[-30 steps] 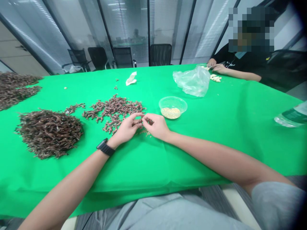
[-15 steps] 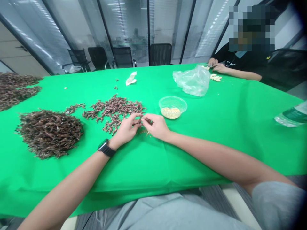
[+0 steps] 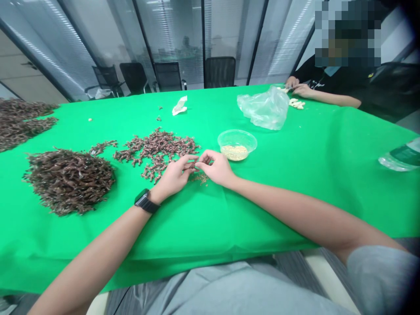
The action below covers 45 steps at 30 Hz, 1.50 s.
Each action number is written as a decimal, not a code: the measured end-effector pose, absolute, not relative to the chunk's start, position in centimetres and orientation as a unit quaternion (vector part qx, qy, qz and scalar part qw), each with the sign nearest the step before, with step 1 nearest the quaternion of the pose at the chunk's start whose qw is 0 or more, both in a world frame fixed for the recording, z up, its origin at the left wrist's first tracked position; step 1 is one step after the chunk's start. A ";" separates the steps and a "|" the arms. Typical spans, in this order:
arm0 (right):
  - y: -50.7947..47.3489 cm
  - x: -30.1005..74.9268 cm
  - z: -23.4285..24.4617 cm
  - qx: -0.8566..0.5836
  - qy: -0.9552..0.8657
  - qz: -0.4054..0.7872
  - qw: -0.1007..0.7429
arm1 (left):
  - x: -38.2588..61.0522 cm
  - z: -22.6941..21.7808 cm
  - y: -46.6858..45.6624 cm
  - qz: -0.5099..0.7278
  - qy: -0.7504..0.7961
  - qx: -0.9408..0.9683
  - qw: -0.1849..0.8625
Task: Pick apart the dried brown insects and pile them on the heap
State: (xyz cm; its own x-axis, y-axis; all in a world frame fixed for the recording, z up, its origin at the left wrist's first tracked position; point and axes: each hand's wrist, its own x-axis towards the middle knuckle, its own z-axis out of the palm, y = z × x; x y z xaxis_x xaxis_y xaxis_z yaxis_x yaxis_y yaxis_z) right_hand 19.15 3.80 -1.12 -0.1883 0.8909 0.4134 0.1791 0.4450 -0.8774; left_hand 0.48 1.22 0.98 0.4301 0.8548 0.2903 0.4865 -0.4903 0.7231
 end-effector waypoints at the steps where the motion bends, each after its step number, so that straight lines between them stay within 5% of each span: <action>1: 3.9 19.2 -1.2 -0.393 -0.683 0.349 0.508 | 0.5 0.9 1.2 0.330 0.418 0.796 0.287; 9: 4.1 19.4 -1.0 -0.369 -0.692 0.354 0.509 | 1.2 0.8 1.7 0.402 0.368 0.642 0.540; 15: 3.9 19.3 -1.1 -0.372 -0.694 0.359 0.500 | 0.9 1.3 1.7 0.415 0.366 0.538 0.636; 28: 3.7 19.0 -0.8 -0.402 -0.685 0.341 0.503 | 0.7 1.3 1.0 0.338 0.493 0.777 0.196; 34: 3.9 19.8 0.2 -0.407 -0.718 0.292 0.484 | 0.2 1.1 1.7 0.366 0.512 0.743 0.228; 40: 4.3 21.4 1.3 -0.371 -0.868 0.242 0.224 | -0.1 0.8 2.3 0.393 0.525 0.710 0.255; 45: 4.0 21.4 1.1 -0.390 -0.874 0.237 0.165 | 0.0 0.9 2.2 0.393 0.525 0.712 0.251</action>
